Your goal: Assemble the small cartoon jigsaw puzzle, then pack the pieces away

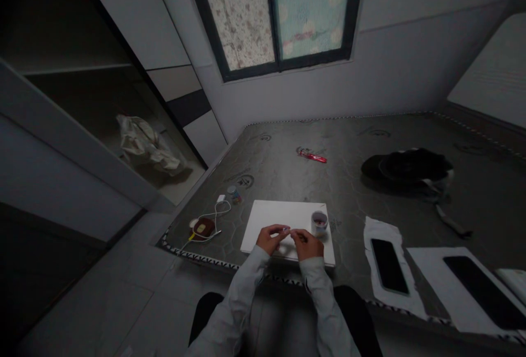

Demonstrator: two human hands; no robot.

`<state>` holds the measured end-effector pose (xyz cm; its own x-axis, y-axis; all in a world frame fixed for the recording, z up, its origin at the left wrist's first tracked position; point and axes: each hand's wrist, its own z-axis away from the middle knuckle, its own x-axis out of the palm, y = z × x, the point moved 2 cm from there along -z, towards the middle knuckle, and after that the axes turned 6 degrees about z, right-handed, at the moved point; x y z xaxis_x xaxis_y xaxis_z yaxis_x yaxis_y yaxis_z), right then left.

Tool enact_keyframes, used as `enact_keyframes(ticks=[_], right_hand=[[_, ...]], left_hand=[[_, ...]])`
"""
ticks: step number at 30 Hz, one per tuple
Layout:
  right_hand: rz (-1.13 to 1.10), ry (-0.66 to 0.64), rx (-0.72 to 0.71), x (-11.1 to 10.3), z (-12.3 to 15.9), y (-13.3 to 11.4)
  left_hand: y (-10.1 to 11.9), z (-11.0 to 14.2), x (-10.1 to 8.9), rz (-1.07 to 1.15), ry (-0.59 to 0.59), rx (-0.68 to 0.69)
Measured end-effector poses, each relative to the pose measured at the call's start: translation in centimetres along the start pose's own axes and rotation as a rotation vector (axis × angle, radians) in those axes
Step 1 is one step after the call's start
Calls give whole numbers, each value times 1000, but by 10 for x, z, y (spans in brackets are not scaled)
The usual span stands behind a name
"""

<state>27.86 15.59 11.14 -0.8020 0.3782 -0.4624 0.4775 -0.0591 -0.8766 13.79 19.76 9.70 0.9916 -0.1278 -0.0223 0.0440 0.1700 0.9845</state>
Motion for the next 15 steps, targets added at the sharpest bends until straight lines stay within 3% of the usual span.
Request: enact_keyframes(ticks=[4,10,13,15], right_hand=[[35,28,-35,-20,0,-6],[43,-13,-37,-52,8,-5],[-85,-60,2,-60,8,3],[-140,-93,41,-61,7,10]], left_hand=[[9,4,4,51,-3,-67],[18,11,15,149,-238,-193],[27,19,22,122,-266,-163],[37,26,27,31,-181,-63]])
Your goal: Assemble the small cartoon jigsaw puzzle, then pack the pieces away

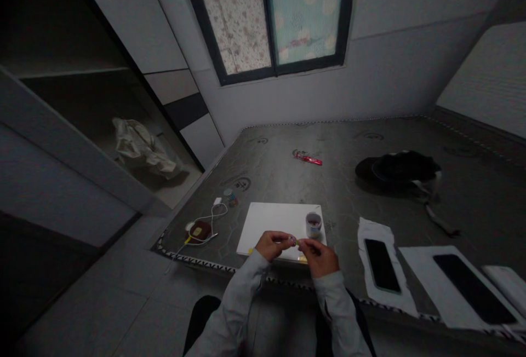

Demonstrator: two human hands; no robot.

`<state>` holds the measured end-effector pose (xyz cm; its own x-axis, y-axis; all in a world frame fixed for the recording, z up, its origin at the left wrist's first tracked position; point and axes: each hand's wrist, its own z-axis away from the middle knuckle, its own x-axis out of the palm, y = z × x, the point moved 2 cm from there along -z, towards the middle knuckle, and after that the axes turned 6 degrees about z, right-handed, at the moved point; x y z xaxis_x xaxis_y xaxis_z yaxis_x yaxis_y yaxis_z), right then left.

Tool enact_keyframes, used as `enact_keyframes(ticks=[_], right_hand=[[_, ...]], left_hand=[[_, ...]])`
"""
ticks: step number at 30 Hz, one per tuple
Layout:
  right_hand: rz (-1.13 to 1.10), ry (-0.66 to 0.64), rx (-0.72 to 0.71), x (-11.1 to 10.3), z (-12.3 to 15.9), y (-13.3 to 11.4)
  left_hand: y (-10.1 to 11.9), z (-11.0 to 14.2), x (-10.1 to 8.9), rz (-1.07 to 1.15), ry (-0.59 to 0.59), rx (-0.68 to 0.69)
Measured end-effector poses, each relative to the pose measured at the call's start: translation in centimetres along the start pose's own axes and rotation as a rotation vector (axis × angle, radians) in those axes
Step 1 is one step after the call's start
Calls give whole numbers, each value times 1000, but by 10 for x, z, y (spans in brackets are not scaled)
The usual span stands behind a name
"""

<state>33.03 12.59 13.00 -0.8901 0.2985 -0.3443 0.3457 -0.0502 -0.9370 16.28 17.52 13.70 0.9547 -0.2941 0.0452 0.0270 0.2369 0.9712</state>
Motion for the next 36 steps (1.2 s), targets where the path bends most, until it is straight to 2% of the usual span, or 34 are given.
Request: enact_keyframes(ticks=[2,4,6,8,10,12,13,16,18,21,24,27,31,36], right_hand=[[45,12,17,-1,-1,6],[145,78,10,0,0,9],[228,158,-10,2,3,8],[253,178,-44,-1,6,6],[233,218,-38,-14,6,6],[213,307,32,-38,2,11],[224,342,77,-51,-3,15],[301,358,10,-81,-22,18],[364,294,-134,-83,-39,15],[445,239,-340,-66,-63,9],[506,224,-415,-44,-80,9],[533,180,-445,-33,-86,12],[508,212,-448,-36,-85,13],[405,296,-342,-43,-78,26]], left_hand=[[9,7,8,-125,144,98],[14,11,16,-214,244,137],[16,12,22,-226,274,141],[12,9,20,-148,252,105],[5,5,7,-12,202,-36],[-3,3,-17,120,170,-217],[-5,4,-31,162,196,-256],[-10,7,-64,193,298,-214],[-11,8,-70,163,308,-146],[-12,5,-60,96,289,-44],[-9,1,-43,-9,290,41],[0,-3,-32,-131,313,132],[21,-6,-18,-220,341,252],[43,-20,9,-326,362,276]])
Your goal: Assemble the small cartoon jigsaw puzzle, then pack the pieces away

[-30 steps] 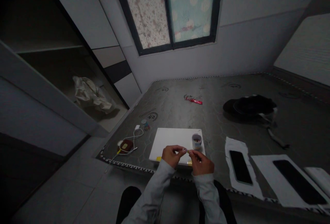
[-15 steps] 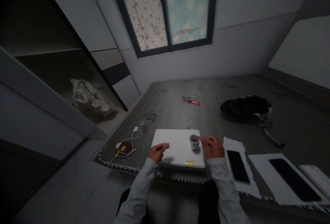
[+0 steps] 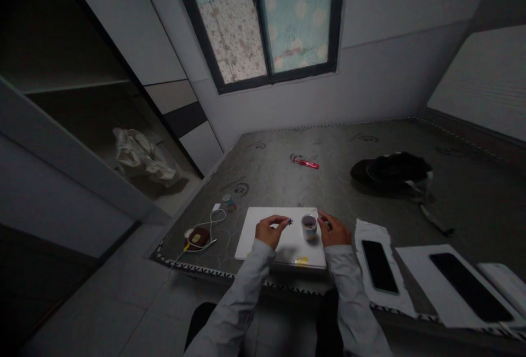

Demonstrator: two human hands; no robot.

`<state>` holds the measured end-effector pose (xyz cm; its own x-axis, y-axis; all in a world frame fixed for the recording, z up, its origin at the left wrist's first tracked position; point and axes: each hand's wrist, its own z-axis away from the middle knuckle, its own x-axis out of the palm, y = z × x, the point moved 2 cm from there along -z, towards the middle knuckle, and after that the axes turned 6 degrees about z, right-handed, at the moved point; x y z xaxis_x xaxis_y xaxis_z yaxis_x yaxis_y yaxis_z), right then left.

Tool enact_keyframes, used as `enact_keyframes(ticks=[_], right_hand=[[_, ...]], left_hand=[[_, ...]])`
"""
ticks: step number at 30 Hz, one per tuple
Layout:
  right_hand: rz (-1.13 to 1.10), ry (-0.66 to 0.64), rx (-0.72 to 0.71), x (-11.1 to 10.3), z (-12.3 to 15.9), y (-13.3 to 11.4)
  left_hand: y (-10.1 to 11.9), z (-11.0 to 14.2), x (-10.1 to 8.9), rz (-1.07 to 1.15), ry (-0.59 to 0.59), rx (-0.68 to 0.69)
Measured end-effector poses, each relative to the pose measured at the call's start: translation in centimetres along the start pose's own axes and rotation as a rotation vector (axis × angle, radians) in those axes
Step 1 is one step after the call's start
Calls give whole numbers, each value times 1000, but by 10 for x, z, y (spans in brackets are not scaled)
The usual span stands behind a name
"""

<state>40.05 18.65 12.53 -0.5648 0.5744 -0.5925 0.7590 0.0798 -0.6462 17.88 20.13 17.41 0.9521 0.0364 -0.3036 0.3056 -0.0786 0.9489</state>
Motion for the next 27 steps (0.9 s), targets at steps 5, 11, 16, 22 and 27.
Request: enact_keyframes(ticks=[5,11,16,22,27], right_hand=[[-108,-81,97,21,27,29],[-183,-189,111,58,46,43],[-248,-156,119,78,37,34],[-92,-245,237,73,33,21],[-65,-123,265,55,43,1]], left_hand=[[16,-14,37,-195,-64,57],[10,-13,28,-241,-53,6],[-46,18,-13,-91,-52,-156],[-122,75,-80,-88,110,-141],[-177,97,-145,-208,272,-186]])
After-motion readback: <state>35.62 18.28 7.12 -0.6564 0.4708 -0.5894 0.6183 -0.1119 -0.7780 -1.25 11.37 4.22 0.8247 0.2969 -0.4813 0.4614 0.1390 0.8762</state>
